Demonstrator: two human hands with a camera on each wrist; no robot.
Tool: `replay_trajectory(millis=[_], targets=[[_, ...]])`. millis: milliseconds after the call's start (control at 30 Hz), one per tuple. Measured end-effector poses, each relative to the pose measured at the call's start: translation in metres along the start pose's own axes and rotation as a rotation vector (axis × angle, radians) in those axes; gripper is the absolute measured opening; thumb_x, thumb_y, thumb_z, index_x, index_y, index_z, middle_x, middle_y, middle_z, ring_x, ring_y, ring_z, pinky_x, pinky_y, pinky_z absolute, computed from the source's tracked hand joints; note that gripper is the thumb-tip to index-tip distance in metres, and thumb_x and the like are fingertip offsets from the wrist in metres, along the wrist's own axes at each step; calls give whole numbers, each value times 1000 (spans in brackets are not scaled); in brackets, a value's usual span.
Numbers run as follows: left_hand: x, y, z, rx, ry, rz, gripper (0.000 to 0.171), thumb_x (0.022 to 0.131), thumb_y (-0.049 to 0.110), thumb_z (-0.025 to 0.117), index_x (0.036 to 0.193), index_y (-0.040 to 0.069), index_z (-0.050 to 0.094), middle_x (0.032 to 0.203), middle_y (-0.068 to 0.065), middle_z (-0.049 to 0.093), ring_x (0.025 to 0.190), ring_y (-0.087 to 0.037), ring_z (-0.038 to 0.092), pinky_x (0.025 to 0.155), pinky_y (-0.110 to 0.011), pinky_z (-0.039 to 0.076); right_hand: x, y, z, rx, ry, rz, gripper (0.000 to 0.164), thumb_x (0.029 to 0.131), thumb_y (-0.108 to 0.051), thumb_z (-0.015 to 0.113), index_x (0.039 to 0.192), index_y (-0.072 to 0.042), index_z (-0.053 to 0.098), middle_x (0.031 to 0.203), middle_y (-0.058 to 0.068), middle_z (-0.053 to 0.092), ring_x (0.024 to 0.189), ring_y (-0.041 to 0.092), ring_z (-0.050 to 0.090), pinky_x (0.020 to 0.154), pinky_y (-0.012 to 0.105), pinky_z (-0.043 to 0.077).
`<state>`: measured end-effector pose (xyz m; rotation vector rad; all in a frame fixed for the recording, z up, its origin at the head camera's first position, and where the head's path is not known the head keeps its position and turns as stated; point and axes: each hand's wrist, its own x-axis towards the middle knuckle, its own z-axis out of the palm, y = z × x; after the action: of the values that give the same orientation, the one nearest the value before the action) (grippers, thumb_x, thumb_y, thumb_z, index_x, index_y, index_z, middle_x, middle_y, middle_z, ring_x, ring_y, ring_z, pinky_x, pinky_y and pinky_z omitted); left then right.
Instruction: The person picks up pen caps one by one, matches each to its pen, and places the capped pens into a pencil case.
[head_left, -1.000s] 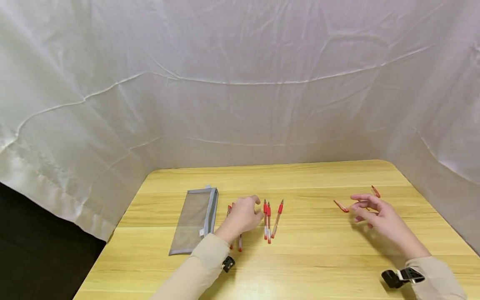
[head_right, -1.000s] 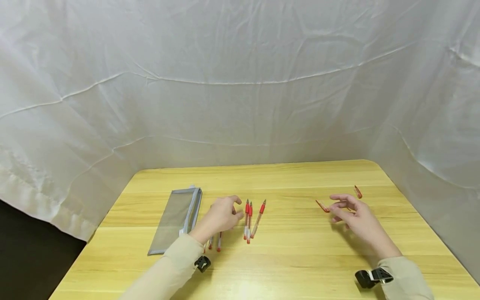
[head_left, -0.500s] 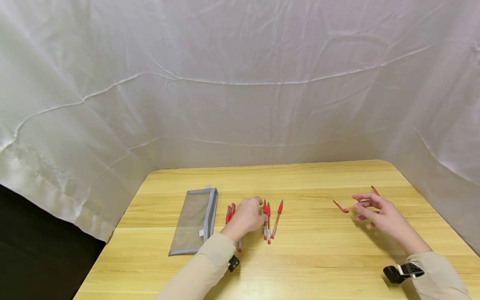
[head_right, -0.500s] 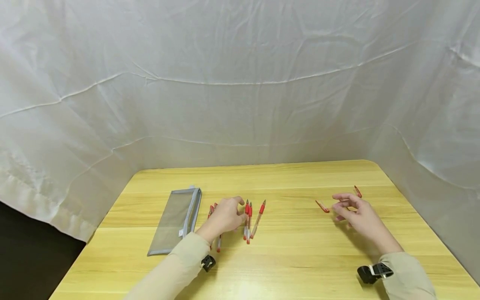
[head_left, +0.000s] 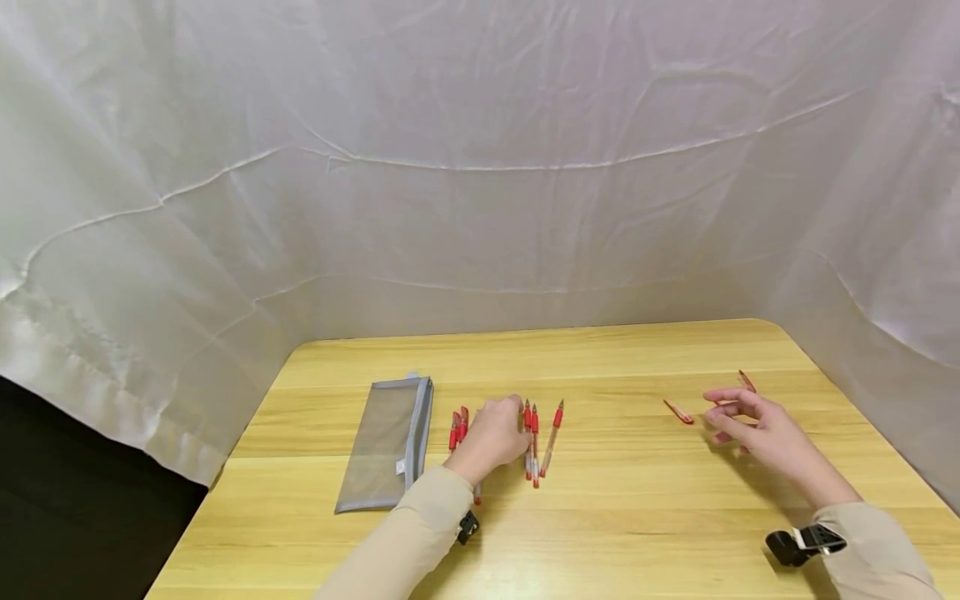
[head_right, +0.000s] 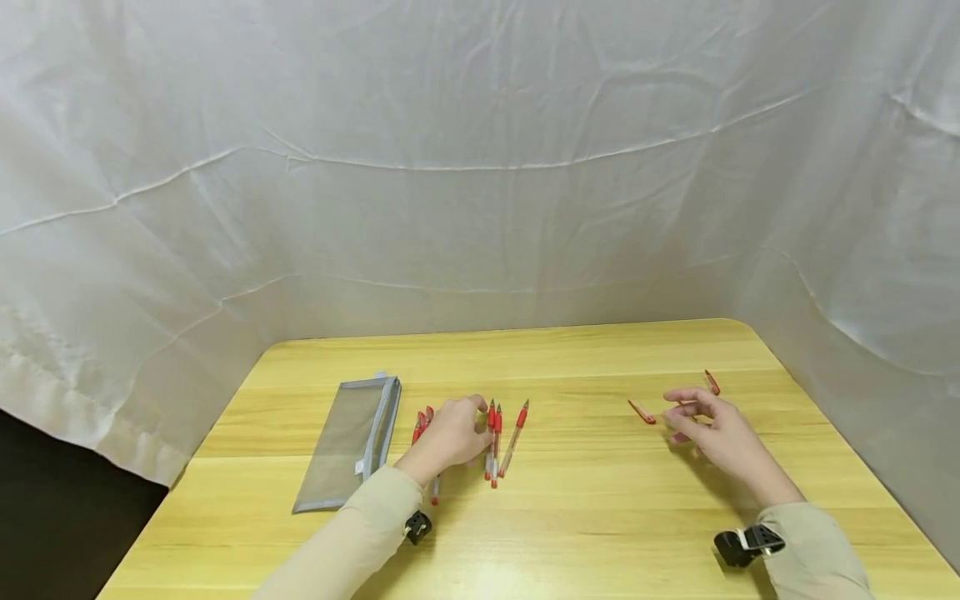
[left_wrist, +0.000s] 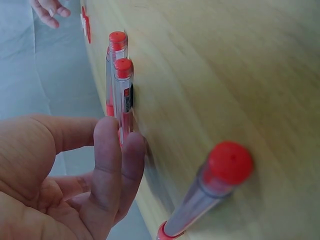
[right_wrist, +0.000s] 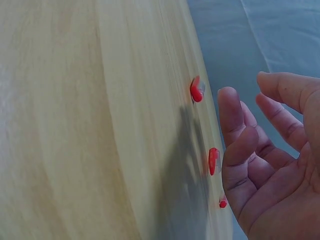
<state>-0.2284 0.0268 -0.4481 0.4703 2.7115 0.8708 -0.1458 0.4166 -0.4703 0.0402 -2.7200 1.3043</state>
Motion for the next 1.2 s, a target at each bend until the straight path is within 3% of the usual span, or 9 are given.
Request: replay_trajectory(millis=[200,400,600,733,1033,1200], targets=[[2,4,2,64,38,34,33,95,7,76,126,-3,66,75,-5,62,52,-14,52,44,-25,42,0,0,2,-7,-6,5,39,109,-18,64,140,5,55,112,14,73,80,6,74,63,31,56],[1,2,4,77,40,30,34,97,9,75,128,-2,66,66,-3,62,48,-16,59,48,-27,45,1,0,3,-4,-21,10,41,110,-18,62,143,6,53,117,22,71,81,7,74,64,31,57],[1,0,5,103,63,70,31,97,10,76,124,-2,67,59,-1,53,43,-12,47,43,-25,37,1,1,2,4,-20,14,39,110,-17,62,141,6,54,115,19,72,80,7,74,64,31,57],[1,0,4,127,73,82,30,95,10,79,121,0,68,61,-1,54,45,-12,46,43,-26,37,1,1,2,7,-19,9,39,110,-17,62,141,6,54,116,21,72,80,7,74,63,31,57],[0,0,3,179,69,104,22,89,9,85,93,7,64,71,-1,59,56,-14,53,51,-27,44,0,2,3,9,-20,15,38,110,-17,63,140,6,55,114,17,73,79,8,74,62,31,57],[1,0,4,190,68,108,24,90,9,84,83,11,61,66,1,52,54,-13,45,50,-27,37,0,2,3,1,-21,20,39,110,-17,62,140,6,55,115,20,72,79,8,74,62,31,56]])
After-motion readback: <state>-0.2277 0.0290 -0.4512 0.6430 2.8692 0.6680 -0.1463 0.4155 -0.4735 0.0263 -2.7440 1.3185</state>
